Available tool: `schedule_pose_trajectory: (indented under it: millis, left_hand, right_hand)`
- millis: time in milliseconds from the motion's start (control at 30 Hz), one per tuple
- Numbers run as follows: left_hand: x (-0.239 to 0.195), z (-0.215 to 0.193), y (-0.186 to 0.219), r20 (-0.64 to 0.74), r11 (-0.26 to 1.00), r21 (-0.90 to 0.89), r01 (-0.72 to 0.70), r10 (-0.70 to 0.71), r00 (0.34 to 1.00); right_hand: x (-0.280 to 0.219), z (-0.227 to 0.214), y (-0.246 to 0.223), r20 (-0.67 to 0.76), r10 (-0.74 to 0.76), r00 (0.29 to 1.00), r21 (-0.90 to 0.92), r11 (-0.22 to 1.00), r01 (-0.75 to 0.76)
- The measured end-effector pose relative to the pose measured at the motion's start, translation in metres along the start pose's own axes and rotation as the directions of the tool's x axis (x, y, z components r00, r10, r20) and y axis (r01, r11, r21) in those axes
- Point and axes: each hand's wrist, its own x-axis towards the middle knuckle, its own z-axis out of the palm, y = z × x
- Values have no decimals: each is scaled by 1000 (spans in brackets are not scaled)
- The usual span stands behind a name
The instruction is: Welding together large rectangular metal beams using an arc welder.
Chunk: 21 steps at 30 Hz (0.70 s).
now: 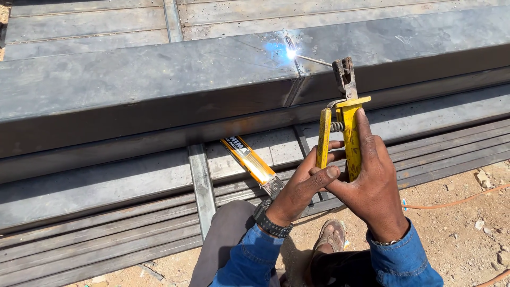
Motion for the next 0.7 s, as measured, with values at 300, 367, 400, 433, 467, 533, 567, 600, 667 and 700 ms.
schedule_pose_trajectory:
  millis: [300, 367, 400, 433, 467, 533, 567, 600, 667, 700]
  left_hand:
    - [0, 1, 7, 9, 1000, -23, -2, 2, 1000]
    - [0, 2, 6, 11, 1000, -23, -8, 9, 1000]
    - [0, 2, 5, 14, 1000, -26, -12, 13, 1000]
    - [0, 2, 4, 17, 999, -31, -17, 18, 1000]
    - [0, 1, 1, 17, 999, -30, -17, 18, 1000]
    - [0, 0, -4, 5, 997, 19, -73, 73, 997]
    - [0, 1, -1, 4, 997, 19, -72, 72, 997]
    - [0, 1, 1, 6, 999, 7, -45, 45, 999]
    - [0, 2, 5, 10, 1000, -3, -20, 20, 1000]
    - [0, 2, 5, 12, 1000, -9, -20, 20, 1000]
  right_hand:
    - [2, 0, -3, -17, 5, 1000, -6, 1000, -5]
    - [2, -1, -3, -5, 22, 1000, -3, 1000, -22]
    - [1, -2, -3, -11, 6, 1000, -7, 1000, -6]
    - [0, -3, -3, -17, -11, 1000, -13, 1000, 11]
    - [1, -2, -3, -17, -11, 1000, -12, 1000, 11]
    - [0, -3, -4, -16, -2, 1000, -16, 1000, 2]
    - [0, -2, -3, -15, -1, 1000, -15, 1000, 1]
    - [-1, -2, -2, -10, 4, 1000, -9, 1000, -4]
    - [0, -1, 0, -7, 8, 1000, -4, 1000, -8]
    - [0, -1, 0, -1, 9, 1000, -7, 1000, -9]
